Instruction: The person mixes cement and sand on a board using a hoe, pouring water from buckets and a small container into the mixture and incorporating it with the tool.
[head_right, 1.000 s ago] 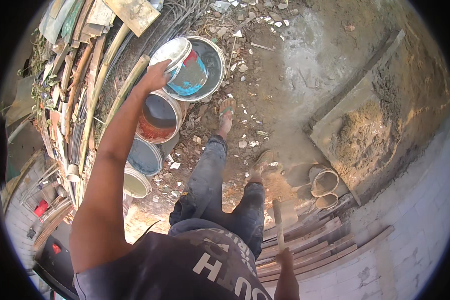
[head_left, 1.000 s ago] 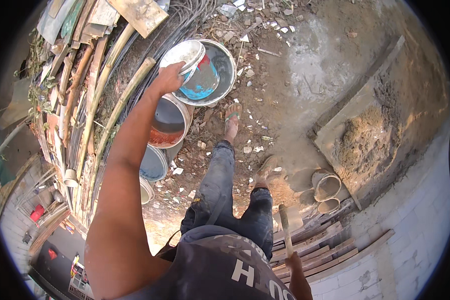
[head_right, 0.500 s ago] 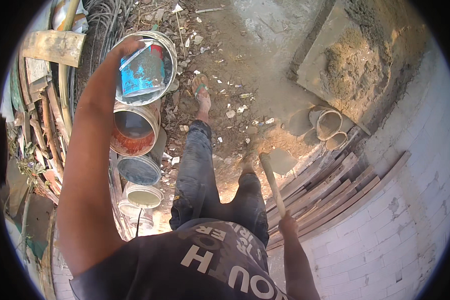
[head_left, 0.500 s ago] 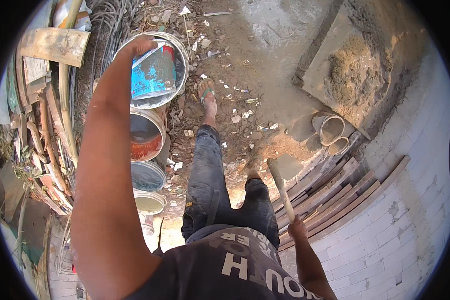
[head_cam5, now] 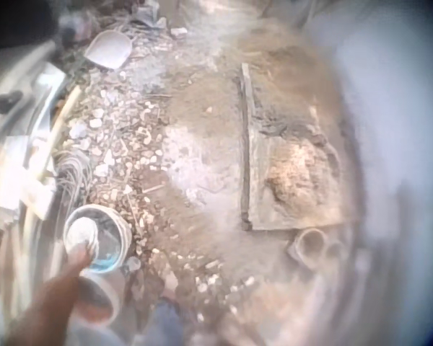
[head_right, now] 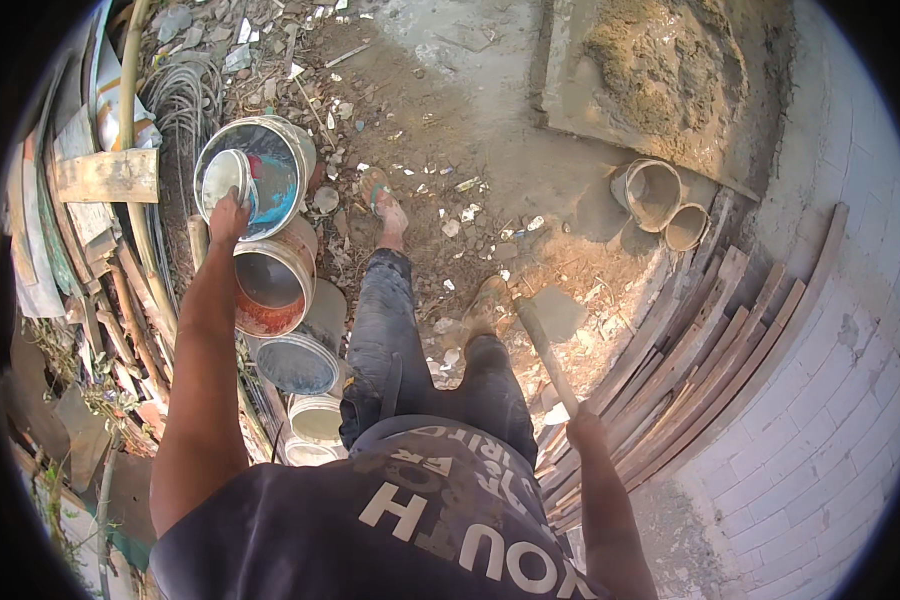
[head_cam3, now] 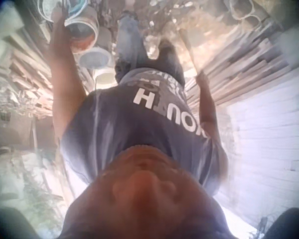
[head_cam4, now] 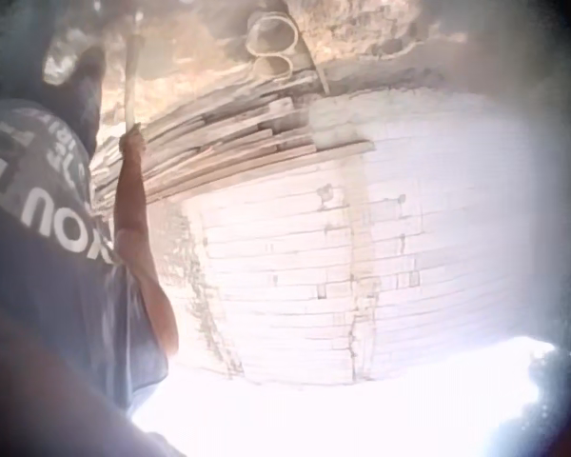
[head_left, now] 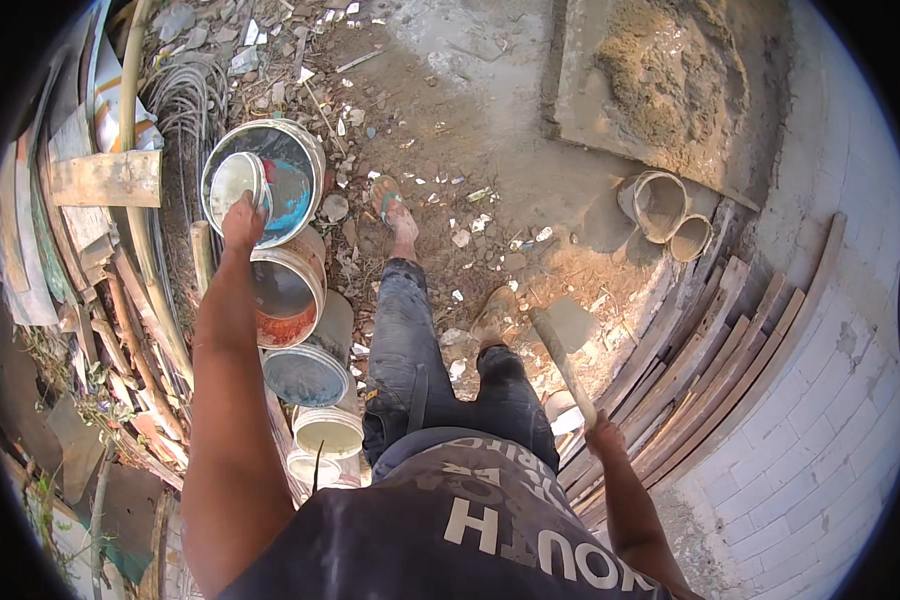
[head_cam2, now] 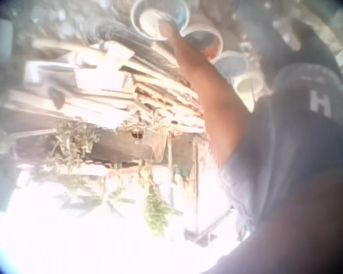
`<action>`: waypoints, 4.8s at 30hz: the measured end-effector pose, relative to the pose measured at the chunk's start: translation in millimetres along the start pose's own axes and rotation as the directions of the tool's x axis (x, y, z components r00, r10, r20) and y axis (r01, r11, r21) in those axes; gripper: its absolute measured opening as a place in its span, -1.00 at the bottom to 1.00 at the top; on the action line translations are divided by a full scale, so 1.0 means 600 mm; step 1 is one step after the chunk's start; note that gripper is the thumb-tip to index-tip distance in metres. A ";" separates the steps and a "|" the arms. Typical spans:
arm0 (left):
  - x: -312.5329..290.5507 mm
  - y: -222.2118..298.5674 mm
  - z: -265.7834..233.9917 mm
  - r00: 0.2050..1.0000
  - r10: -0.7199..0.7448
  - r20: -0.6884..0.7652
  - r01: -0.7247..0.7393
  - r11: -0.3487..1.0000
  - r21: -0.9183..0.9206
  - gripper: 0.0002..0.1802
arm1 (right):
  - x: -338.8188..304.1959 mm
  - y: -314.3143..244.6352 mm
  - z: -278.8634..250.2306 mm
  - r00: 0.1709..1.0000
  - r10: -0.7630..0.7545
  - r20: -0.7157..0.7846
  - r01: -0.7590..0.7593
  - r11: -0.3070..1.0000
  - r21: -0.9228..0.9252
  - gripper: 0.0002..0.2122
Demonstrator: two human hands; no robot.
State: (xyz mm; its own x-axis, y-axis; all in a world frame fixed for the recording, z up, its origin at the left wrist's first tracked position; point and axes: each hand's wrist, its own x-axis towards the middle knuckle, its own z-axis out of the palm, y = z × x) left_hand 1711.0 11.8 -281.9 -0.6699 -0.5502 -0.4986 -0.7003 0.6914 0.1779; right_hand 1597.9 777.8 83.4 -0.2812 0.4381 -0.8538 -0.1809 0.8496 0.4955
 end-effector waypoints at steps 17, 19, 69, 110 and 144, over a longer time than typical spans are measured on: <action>-0.492 0.439 -0.201 0.918 0.296 -0.264 -0.205 0.924 0.322 -0.72 | 0.234 0.347 0.516 0.992 -0.081 -0.093 0.121 0.769 0.628 -0.67; -0.530 0.471 -0.182 0.894 0.361 -0.266 -0.283 0.915 0.288 -0.77 | 0.288 0.360 0.565 0.984 -0.175 -0.007 0.125 0.672 0.730 -0.74; -0.291 2.213 0.181 0.542 0.840 -0.005 -0.817 0.529 0.229 -0.84 | 0.954 1.357 0.002 0.914 -0.327 0.242 0.019 0.629 0.777 -0.30; -0.313 2.562 0.124 0.921 0.244 0.304 -0.385 0.686 0.617 -0.71 | 1.270 1.830 -1.024 0.888 -0.441 -0.129 0.403 0.613 0.680 -0.67; -0.148 2.555 0.071 0.965 -0.149 0.216 -0.110 0.519 0.847 -0.66 | 1.556 1.992 -0.968 0.918 -0.288 -0.273 0.337 0.929 0.152 -0.46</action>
State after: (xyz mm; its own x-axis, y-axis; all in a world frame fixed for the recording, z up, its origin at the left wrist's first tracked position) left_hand 707.8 1140.4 -1.3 -0.4883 -0.5328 -0.6911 -0.0812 0.8163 -0.5719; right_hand 571.9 2031.9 -28.9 -0.4634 0.0767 -0.8828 -0.1201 0.9816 0.1483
